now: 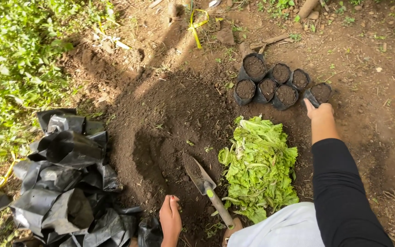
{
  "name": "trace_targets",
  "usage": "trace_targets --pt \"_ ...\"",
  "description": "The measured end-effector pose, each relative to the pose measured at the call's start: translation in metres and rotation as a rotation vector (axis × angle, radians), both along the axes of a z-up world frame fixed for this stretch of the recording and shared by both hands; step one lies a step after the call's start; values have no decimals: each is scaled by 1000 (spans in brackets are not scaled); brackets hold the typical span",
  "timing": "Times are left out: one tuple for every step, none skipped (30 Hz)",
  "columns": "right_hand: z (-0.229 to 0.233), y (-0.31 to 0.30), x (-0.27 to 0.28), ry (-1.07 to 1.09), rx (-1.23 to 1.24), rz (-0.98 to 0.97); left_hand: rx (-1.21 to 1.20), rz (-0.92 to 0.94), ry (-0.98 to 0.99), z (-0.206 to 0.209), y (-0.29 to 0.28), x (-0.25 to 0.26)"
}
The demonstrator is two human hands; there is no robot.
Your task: The person scoops soil from a pile on the ground using a small hand trowel and fills black plastic nursery bags. After filling each bag, the person places it aside with other filled bags. The person repeats this process for multiple bags throughout the clip.
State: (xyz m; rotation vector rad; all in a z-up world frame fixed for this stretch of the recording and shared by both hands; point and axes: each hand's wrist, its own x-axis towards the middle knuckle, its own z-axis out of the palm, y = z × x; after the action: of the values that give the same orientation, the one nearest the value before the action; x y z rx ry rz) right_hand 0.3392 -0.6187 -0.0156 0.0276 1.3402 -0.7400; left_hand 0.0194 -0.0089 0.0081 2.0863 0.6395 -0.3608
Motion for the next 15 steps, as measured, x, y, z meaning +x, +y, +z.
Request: trace_targets --pt "-8 -2 1 -78 -27 26 2 -8 11 1 -1 -1" --pt "-16 -3 2 -155 -54 51 4 -17 21 2 -1 -1" --pt "-19 -1 5 -158 -53 48 6 -19 18 -5 1 -2" --pt "-21 2 7 -207 -61 61 20 -30 22 -12 2 -3" --pt "-25 6 9 -253 -67 74 35 -39 28 -18 4 -5" --pt "-28 7 10 -253 -65 72 38 -41 27 -20 4 -5" --pt "-31 8 11 -276 -55 56 44 -37 41 -20 4 -6" --pt "-35 10 12 -299 -46 39 50 -33 56 -21 5 -7" --pt "-32 14 12 -297 -43 36 52 -36 57 -21 5 -7" --pt "-30 18 13 -265 -70 35 57 -33 69 -21 5 -9" --pt "-26 21 16 -236 -97 36 60 -28 78 -22 5 -9" --pt "-23 21 19 -238 -96 35 61 -29 76 -21 4 -7" --pt "-22 22 22 -213 -109 29 53 -29 71 -20 4 -7" --pt "-22 24 24 -188 -121 23 45 -30 67 -19 4 -8" --pt "-24 23 26 -187 -118 25 48 -28 68 -21 5 -8"
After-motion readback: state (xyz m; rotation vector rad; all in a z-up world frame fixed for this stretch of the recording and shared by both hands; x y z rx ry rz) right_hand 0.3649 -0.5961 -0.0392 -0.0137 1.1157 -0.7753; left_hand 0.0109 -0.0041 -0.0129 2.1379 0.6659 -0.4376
